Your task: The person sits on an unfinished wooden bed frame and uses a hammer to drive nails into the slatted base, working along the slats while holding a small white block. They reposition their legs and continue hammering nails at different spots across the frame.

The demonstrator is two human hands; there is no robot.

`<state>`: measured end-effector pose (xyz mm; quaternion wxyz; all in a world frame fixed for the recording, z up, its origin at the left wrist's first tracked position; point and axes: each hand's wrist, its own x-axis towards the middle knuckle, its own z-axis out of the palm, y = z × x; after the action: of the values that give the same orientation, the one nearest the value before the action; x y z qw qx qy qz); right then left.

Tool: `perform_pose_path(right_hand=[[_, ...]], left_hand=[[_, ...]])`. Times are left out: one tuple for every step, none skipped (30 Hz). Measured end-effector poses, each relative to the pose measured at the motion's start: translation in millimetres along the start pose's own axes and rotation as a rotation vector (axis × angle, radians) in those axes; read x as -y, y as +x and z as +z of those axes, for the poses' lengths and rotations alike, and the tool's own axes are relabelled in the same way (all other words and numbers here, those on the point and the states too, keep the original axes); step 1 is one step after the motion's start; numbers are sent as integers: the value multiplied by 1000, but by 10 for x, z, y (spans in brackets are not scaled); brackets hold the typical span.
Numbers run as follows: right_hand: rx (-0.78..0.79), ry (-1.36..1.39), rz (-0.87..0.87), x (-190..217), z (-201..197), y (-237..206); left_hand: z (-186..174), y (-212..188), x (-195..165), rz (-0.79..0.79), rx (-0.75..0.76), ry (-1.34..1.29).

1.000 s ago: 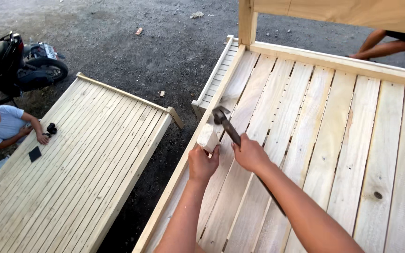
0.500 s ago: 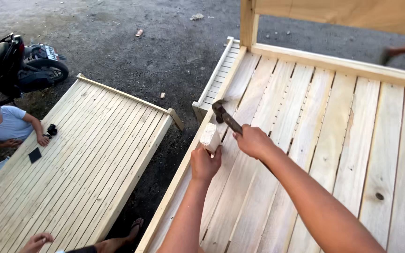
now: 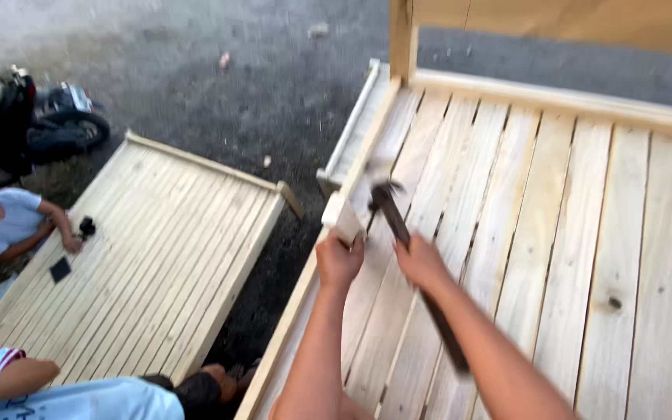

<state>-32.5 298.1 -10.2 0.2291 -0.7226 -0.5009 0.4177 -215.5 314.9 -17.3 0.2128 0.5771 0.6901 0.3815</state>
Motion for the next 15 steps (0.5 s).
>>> perform_pose_path(right_hand=[[-2, 91, 38, -130, -15, -276], [70, 234, 168, -292, -90, -531], [116, 351, 216, -411, -173, -768], [148, 472, 289, -529, -272, -996], [182, 577, 371, -612, -382, -1169], [217, 682, 452, -663, -483, -1301], [200, 703, 458, -696, -562, -1413], [185, 723, 470, -718, -631, -1516], [173, 744, 480, -718, -679, -1590], [135, 724, 467, -705, -718, -1643], [99, 706, 455, -687, -749, -1688], [63, 690, 443, -671, -770, -1728], [60, 718, 445, -656, -802, -1769], [60, 744, 445, -648, -839, -1804], [64, 772, 446, -637, -865, -1840]], left_hand=[[-43, 13, -17, 1, -13, -27], [-67, 37, -37, -5, 5, -43], [-109, 71, -55, -14, 26, -53], [-134, 114, -75, -17, 45, -67], [-156, 167, -96, -22, 89, -75], [-171, 213, -111, -27, 133, -83], [-166, 239, -129, -36, 181, -90], [-157, 239, -139, -11, 212, -147], [-145, 210, -143, 12, 241, -203], [-135, 153, -141, 36, 268, -257], [-140, 63, -132, 90, 229, -315], [-152, -48, -120, 145, 190, -372], [-201, -173, -105, 202, 150, -432], [-270, -297, -90, 275, 143, -448], [-377, -400, -83, 347, 137, -458]])
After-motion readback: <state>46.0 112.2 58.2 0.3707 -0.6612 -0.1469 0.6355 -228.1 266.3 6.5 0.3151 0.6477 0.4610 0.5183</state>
